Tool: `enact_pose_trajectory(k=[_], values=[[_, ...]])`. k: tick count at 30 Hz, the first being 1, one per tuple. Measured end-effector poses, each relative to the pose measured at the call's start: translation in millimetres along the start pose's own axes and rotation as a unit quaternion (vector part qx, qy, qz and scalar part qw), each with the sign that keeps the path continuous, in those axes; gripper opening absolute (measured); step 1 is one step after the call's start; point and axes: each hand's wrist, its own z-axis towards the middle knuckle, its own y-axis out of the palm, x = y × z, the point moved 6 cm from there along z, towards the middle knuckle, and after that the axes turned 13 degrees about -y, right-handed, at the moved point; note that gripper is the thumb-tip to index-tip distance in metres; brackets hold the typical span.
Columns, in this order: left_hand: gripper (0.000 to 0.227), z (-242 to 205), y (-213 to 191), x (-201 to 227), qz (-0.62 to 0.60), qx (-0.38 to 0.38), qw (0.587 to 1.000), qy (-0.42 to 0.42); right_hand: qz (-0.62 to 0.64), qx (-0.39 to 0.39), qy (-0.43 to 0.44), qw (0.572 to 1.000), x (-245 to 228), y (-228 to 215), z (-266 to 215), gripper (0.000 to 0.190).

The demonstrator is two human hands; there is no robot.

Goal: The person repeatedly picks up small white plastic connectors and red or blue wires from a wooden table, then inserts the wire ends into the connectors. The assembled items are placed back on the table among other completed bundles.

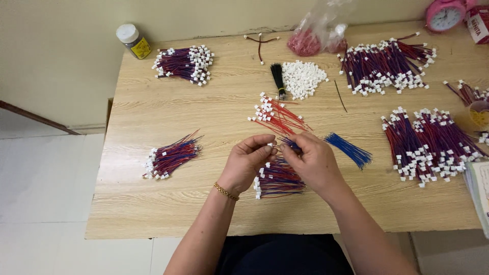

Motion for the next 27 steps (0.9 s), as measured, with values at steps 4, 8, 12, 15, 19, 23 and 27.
enact_pose_trajectory(k=[4,8,12,15,19,23,27], values=[[0.025,-1,0,0,-0.037,-0.013,0.999,-0.015,0.025,0.004,0.020,0.999,-2,-1,1,0.014],[0.024,-3,2,0,-0.043,-0.019,0.999,-0.021,0.041,0.008,0.027,0.999,2,0,0,0.013],[0.025,-3,2,0,-0.046,-0.016,0.999,-0.018,0.031,0.018,0.029,0.999,5,1,-3,0.014],[0.026,-1,-1,-3,-0.044,-0.013,0.999,-0.022,0.019,0.018,0.025,0.999,6,4,-5,0.012],[0.025,1,-1,-3,-0.039,-0.012,0.999,-0.023,0.030,0.013,0.019,0.999,10,7,-4,0.015],[0.024,0,-3,-3,-0.013,0.001,1.000,-0.014,0.003,0.024,0.019,1.000,7,7,-5,0.014],[0.023,3,-7,-4,0.033,0.014,0.999,-0.002,-0.041,0.015,0.001,0.999,5,12,-4,0.014]])
